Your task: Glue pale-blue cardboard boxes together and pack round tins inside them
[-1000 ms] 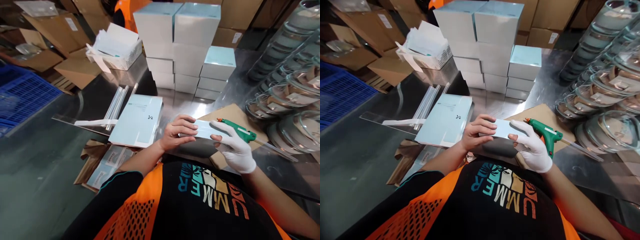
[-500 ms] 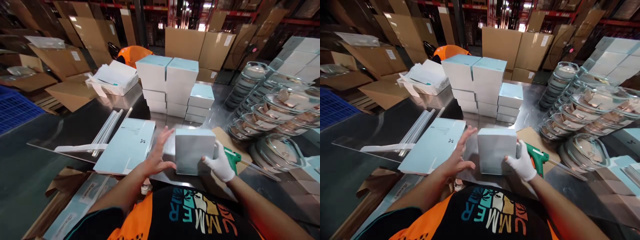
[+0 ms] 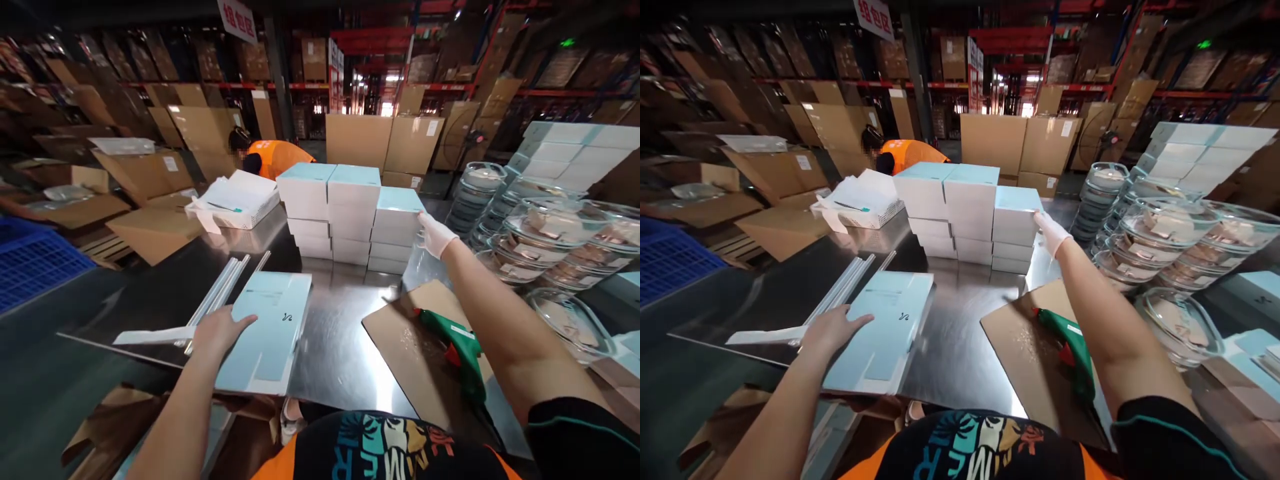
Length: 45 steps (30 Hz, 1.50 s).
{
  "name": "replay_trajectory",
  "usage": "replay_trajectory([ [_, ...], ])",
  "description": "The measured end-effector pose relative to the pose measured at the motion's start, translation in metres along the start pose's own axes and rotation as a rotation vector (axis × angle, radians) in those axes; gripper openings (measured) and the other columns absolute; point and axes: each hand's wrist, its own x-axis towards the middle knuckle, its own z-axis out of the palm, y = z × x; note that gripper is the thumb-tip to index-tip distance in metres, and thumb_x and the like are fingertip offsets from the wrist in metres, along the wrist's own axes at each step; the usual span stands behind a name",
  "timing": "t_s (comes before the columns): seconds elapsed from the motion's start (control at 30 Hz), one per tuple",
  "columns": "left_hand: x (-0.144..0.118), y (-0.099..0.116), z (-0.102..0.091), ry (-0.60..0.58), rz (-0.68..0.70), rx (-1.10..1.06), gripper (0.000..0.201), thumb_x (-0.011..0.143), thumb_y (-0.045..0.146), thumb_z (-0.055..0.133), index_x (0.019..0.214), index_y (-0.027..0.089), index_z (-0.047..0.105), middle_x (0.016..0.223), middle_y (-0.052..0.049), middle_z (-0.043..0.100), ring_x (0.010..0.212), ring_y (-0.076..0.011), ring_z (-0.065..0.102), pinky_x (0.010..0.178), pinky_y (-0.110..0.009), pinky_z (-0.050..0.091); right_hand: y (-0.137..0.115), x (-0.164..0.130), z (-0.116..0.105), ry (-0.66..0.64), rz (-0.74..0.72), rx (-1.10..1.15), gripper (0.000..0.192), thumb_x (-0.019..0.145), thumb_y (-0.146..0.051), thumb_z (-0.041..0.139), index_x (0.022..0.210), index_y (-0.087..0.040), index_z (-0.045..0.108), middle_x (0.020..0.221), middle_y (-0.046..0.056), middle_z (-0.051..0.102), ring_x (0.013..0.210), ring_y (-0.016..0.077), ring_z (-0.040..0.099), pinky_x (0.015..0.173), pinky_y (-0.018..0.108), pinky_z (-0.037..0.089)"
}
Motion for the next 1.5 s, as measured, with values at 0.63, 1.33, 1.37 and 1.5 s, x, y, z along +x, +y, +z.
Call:
replay_trajectory([
  [0.63, 0.010, 0.005, -0.023, 0.146, -0.029, 0.036, 0.071, 0.076, 0.057, 0.086, 0.125, 0.008, 0.068, 0.141, -0.031, 0.067, 0.137, -0.0493, 0.062, 0.107, -0.051, 0.055, 0.113, -0.234, 0.029, -0.381, -0.015, -0.269, 0.059, 0.089, -0.050, 0.077, 0.142, -0.025, 0.072, 0.154, 0.013, 0.068, 0.139, 0.0364, 0.068, 0.126, 0.059, 0.048],
  [1.33, -0.039, 0.035, -0.070, 0.426, -0.054, -0.558, 0.046, 0.086, 0.051, 0.070, 0.110, 0.011, 0.075, 0.106, -0.015, 0.081, 0.104, -0.0350, 0.077, 0.084, -0.041, 0.064, 0.143, -0.261, 0.051, -0.421, -0.095, -0.198, 0.056, 0.086, -0.054, 0.078, 0.134, -0.025, 0.075, 0.146, 0.015, 0.073, 0.140, 0.0391, 0.067, 0.123, 0.063, 0.049],
  [1.37, -0.050, 0.046, -0.073, 0.400, 0.000, -0.656, 0.052, 0.084, 0.058, 0.072, 0.107, 0.012, 0.075, 0.097, -0.012, 0.081, 0.094, -0.0326, 0.078, 0.078, -0.040, 0.064, 0.135, -0.258, 0.052, -0.409, -0.102, -0.159, 0.066, 0.086, -0.060, 0.078, 0.141, -0.024, 0.071, 0.151, 0.016, 0.070, 0.144, 0.0397, 0.064, 0.124, 0.063, 0.047],
  [1.5, -0.103, 0.098, -0.059, -0.008, 0.321, -1.157, 0.067, 0.060, 0.072, 0.092, 0.093, 0.015, 0.078, 0.081, -0.010, 0.080, 0.076, -0.0308, 0.078, 0.071, -0.043, 0.066, 0.103, -0.253, 0.065, -0.379, -0.135, 0.172, 0.114, 0.079, -0.084, 0.076, 0.168, -0.022, 0.042, 0.170, 0.023, 0.049, 0.159, 0.0374, 0.048, 0.129, 0.061, 0.041],
])
